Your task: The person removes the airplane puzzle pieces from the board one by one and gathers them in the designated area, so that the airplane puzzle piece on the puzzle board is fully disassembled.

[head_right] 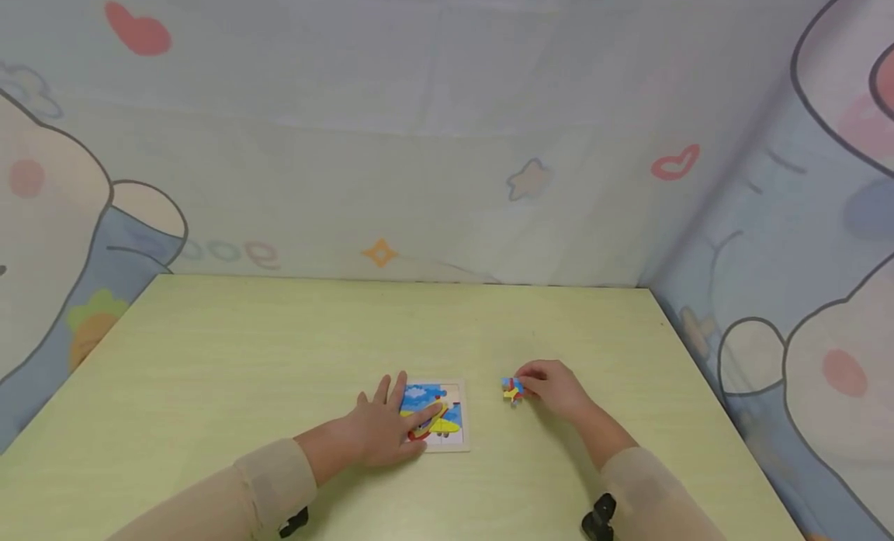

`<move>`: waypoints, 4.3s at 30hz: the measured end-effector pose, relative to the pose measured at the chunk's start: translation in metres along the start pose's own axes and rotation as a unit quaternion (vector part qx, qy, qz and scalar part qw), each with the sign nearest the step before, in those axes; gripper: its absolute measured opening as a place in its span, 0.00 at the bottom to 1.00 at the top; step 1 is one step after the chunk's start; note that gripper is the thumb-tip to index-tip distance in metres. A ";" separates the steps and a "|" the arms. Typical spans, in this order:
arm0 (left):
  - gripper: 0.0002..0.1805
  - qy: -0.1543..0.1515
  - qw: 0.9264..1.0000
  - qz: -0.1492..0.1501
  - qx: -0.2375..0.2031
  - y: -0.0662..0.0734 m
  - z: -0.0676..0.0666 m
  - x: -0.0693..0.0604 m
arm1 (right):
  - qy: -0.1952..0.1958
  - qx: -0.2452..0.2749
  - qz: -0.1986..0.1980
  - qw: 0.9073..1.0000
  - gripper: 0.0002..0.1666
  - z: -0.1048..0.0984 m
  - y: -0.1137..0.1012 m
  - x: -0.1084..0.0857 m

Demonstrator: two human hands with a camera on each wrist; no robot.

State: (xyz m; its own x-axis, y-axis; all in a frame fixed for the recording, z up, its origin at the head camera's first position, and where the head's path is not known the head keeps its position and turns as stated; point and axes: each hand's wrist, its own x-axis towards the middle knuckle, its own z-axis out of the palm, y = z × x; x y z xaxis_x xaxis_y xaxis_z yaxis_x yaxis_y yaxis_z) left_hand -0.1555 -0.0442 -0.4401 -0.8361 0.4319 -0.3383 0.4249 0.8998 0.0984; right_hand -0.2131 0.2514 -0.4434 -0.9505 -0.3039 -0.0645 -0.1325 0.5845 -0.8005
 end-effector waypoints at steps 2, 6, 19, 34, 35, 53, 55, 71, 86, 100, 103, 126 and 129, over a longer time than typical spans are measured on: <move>0.31 -0.002 1.000 0.000 -0.002 -0.001 0.002 0.001 | 0.002 0.003 0.007 1.000 0.10 -0.002 0.003 -0.002; 0.30 -0.009 1.000 0.000 -0.008 -0.001 0.007 0.000 | -0.005 0.012 0.021 1.000 0.10 -0.004 0.008 -0.006; 0.31 -0.007 1.000 -0.007 0.008 -0.001 0.001 0.003 | 0.028 -0.019 0.046 0.998 0.10 -0.025 0.020 -0.010; 0.31 -0.013 1.000 -0.005 0.001 0.000 0.000 0.001 | 0.047 -0.067 0.090 0.993 0.12 -0.055 0.049 -0.026; 0.31 -0.012 1.000 -0.004 0.001 0.000 0.000 0.001 | 0.049 -0.067 0.092 0.992 0.12 -0.057 0.050 -0.027; 0.31 -0.013 1.000 -0.003 -0.003 -0.001 -0.004 0.000 | 0.042 -0.071 0.089 0.993 0.13 -0.074 0.055 -0.038; 0.31 -0.011 1.000 -0.004 -0.004 0.000 -0.005 -0.001 | 0.042 -0.076 0.089 0.992 0.13 -0.075 0.055 -0.038; 0.31 -0.001 1.000 0.002 0.003 0.000 -0.004 -0.002 | 0.045 -0.113 0.081 0.989 0.13 -0.078 0.066 -0.036; 0.31 -0.010 1.000 -0.006 -0.006 -0.002 -0.005 -0.001 | 0.057 -0.140 0.091 0.984 0.13 -0.084 0.068 -0.039; 0.31 -0.006 1.000 0.005 -0.020 -0.008 0.000 0.000 | 0.079 -0.161 0.100 0.979 0.14 -0.082 0.070 -0.039; 0.31 0.000 1.000 0.012 -0.017 -0.012 0.002 -0.001 | 0.083 -0.160 0.102 0.978 0.16 -0.081 0.070 -0.039; 0.32 0.009 1.000 0.021 0.020 -0.016 0.005 -0.008 | 0.047 -0.035 0.029 0.998 0.13 0.011 -0.011 -0.001; 0.32 0.010 1.000 0.018 0.023 -0.015 0.004 -0.008 | 0.021 -0.013 0.023 0.999 0.13 0.027 -0.023 0.008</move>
State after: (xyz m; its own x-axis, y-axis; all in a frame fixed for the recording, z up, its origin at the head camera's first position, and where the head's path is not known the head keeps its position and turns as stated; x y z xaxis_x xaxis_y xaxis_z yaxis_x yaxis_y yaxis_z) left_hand -0.1540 -0.0617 -0.4432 -0.8265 0.4656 -0.3165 0.4699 0.8801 0.0675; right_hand -0.2100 0.2147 -0.4416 -0.9668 -0.2441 -0.0756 -0.0947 0.6172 -0.7811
